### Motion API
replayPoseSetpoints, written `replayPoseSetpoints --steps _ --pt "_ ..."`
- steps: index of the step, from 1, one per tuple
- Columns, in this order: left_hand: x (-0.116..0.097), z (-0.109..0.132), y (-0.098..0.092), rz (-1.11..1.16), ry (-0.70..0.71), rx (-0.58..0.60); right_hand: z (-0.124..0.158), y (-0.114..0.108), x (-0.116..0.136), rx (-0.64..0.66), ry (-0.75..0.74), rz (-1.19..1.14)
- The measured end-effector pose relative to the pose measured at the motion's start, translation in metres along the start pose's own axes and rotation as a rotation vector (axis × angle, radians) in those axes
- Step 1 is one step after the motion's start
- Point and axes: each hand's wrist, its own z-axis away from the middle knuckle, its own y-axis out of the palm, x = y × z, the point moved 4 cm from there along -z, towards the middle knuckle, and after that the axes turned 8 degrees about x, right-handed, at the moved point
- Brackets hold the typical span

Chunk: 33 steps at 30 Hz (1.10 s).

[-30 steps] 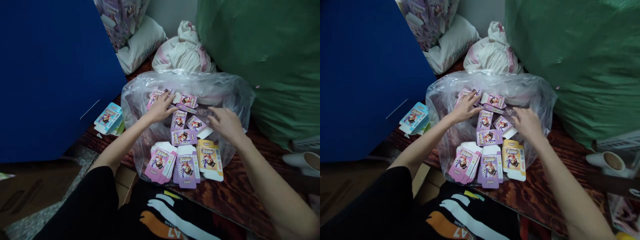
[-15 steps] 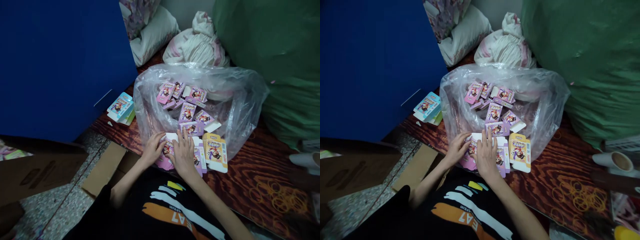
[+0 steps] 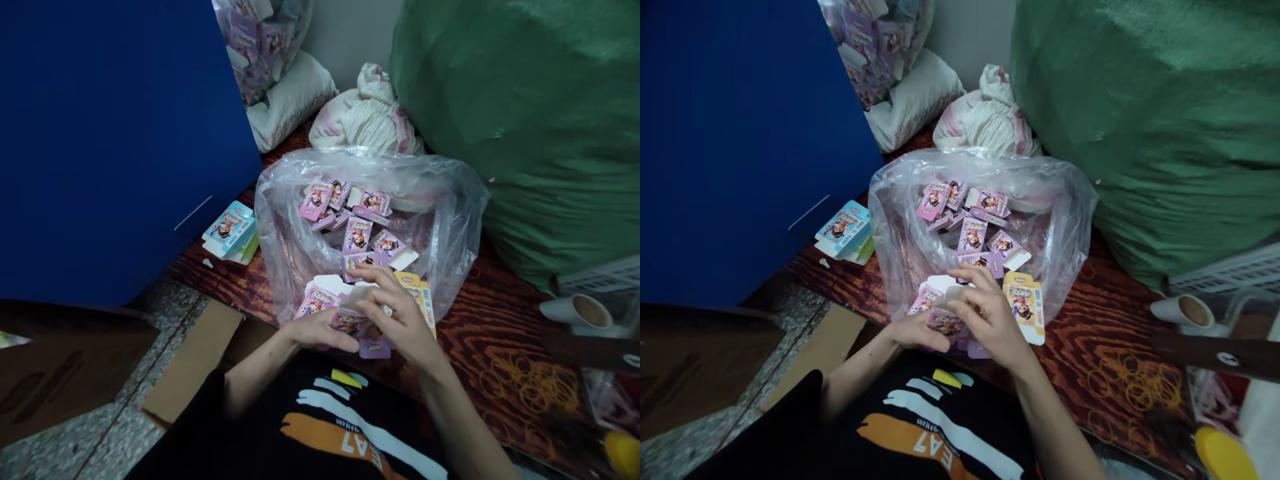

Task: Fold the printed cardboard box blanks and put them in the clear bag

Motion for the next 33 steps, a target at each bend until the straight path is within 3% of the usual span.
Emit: replayPoseSetpoints --steps 2,7,10,13,16,19,24,29,33 --pt "0.008 -0.010 0.005 0.029 -0.011 -0.112 0.002 -0.004 -0.015 -0.007 0.056 -0.141" --pt "0.015 -0.019 0.001 0.105 -0.038 -0.477 0.023 -0.011 -0.054 -0.354 0.226 -0.487" --pt "0.017 -0.021 -0.004 0.183 -0.040 -0.559 0.035 0.000 -0.063 -0.360 0.284 -0.573" --pt "0.019 -0.025 -0.004 0.200 -0.051 -0.612 0.040 0.008 -0.061 -0.327 0.286 -0.474" --pt "0.022 -0.030 0.001 0.243 -0.067 -0.607 0.040 0.005 -0.059 -0.339 0.284 -0.334" --pt "0.021 -0.030 0.001 0.256 -0.002 -0.608 0.042 -0.005 -0.062 -0.439 0.314 -0.243" --pt "0.007 -0.019 -0.003 -0.110 0.130 -0.671 0.049 -0.015 -0.067 -0.519 0.337 -0.218" --pt "-0.013 -0.012 0.005 -0.585 0.177 -0.536 0.052 -0.011 -0.064 -0.483 0.334 -0.210" --pt "-0.019 -0.009 0.004 -0.635 0.115 -0.442 0.052 -0.011 -0.063 -0.487 0.348 -0.365"
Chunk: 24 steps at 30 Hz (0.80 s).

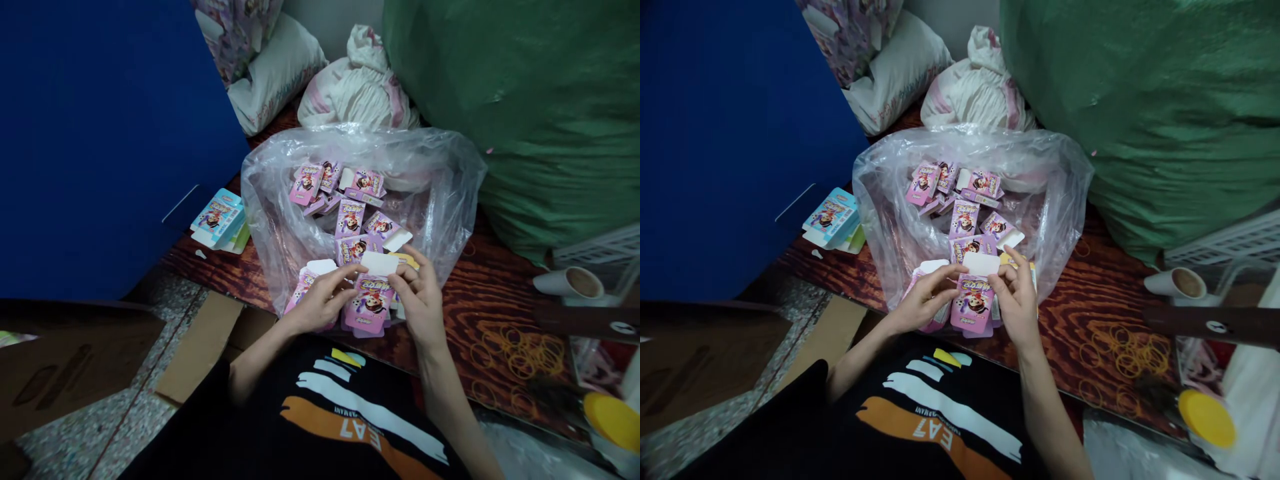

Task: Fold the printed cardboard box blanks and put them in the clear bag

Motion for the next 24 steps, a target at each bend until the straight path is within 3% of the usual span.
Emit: replayPoseSetpoints --steps 8,13,24 --pt "0.004 0.005 0.003 0.168 -0.142 0.008 -0.007 0.003 0.012 0.212 -0.030 0.064" --pt "0.009 0.006 0.004 0.086 -0.141 0.065 -0.009 0.009 -0.002 0.151 0.106 0.016" --pt "0.008 0.002 0.002 0.100 -0.156 0.142 -0.017 0.001 -0.008 0.105 0.173 -0.056"
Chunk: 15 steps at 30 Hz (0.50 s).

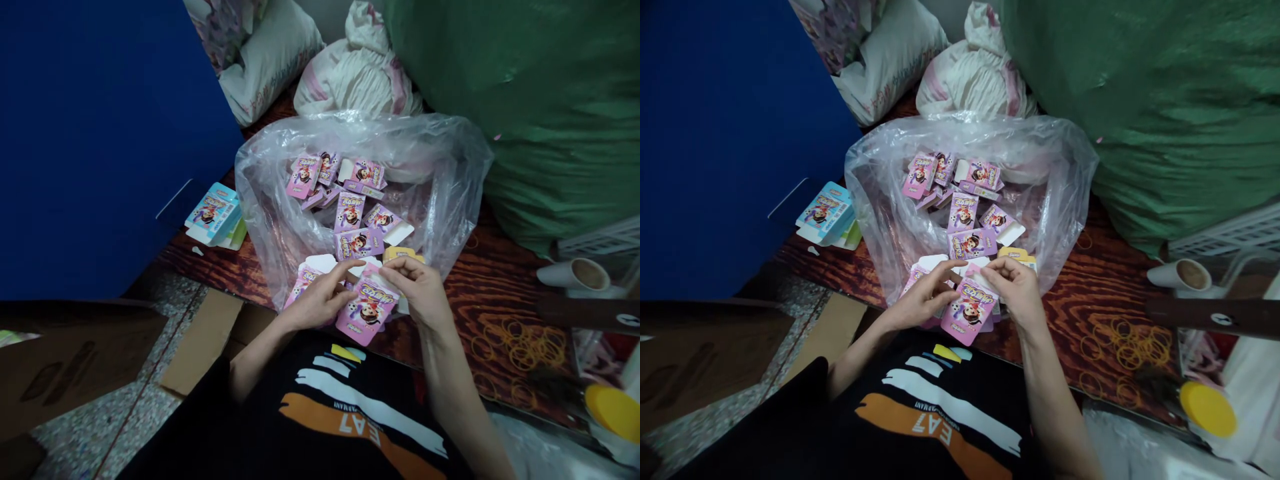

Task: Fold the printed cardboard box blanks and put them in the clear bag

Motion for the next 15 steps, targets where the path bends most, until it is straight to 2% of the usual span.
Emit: replayPoseSetpoints --steps 7,12,15 --pt "0.003 -0.005 0.002 0.181 -0.024 -0.023 0.004 0.001 0.011 0.139 -0.091 0.132" --pt "0.009 -0.002 0.002 0.198 -0.043 -0.077 0.019 0.002 0.004 0.095 -0.176 0.189" --pt "0.011 0.000 0.003 0.135 -0.036 -0.027 0.025 0.001 -0.008 0.090 -0.144 0.159"
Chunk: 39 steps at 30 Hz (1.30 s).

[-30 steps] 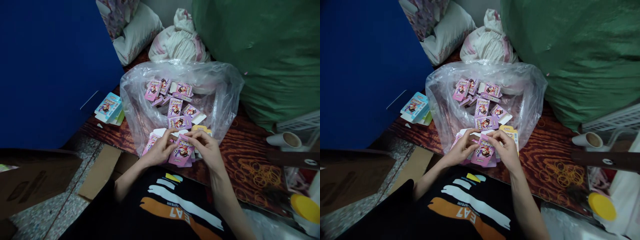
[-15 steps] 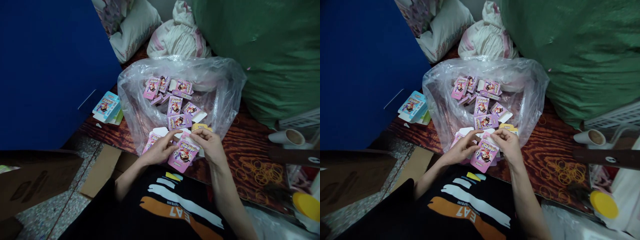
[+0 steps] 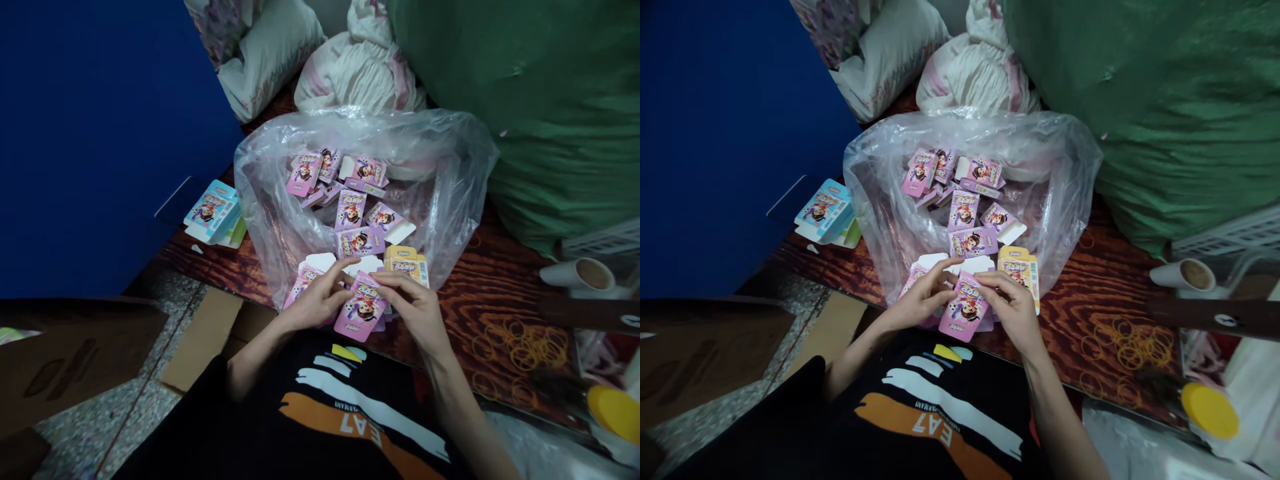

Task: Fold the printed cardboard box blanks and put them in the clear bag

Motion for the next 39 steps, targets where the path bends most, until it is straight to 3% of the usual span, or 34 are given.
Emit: replayPoseSetpoints --steps 3,7,11,19,25,28,30,31,33,35,37,39 --pt "-0.001 0.001 0.000 -0.067 0.022 0.059 0.005 0.000 -0.011 0.021 0.072 -0.080" --pt "-0.004 0.002 -0.006 0.010 0.021 0.049 0.009 0.001 -0.008 -0.002 0.063 -0.114" --pt "-0.008 0.003 -0.010 0.056 0.030 0.077 0.006 0.006 -0.001 0.102 0.051 -0.114" --pt "-0.012 0.002 -0.017 -0.065 0.092 -0.011 0.003 0.007 -0.012 -0.109 0.063 -0.181" --pt "-0.005 0.006 -0.022 -0.060 0.112 -0.068 0.003 0.013 -0.011 -0.118 0.079 -0.146" --pt "-0.019 -0.010 -0.041 -0.210 0.160 -0.071 -0.003 0.010 -0.018 -0.286 0.063 -0.185" --pt "-0.039 -0.032 -0.066 -0.301 0.252 -0.129 -0.006 0.009 -0.019 -0.443 0.022 -0.153" --pt "-0.051 -0.044 -0.082 -0.334 0.315 -0.195 -0.008 0.013 -0.018 -0.462 0.001 -0.100" --pt "-0.075 -0.063 -0.111 -0.435 0.448 -0.335 -0.011 0.032 -0.010 -0.321 -0.061 0.071" --pt "-0.091 -0.070 -0.128 -0.553 0.509 -0.430 -0.010 0.061 0.000 -0.054 -0.141 0.293" --pt "-0.092 -0.062 -0.131 -0.614 0.505 -0.453 -0.005 0.092 0.004 0.179 -0.155 0.552" --pt "-0.081 -0.044 -0.123 -0.606 0.449 -0.417 -0.002 0.115 0.000 0.322 -0.066 0.807"
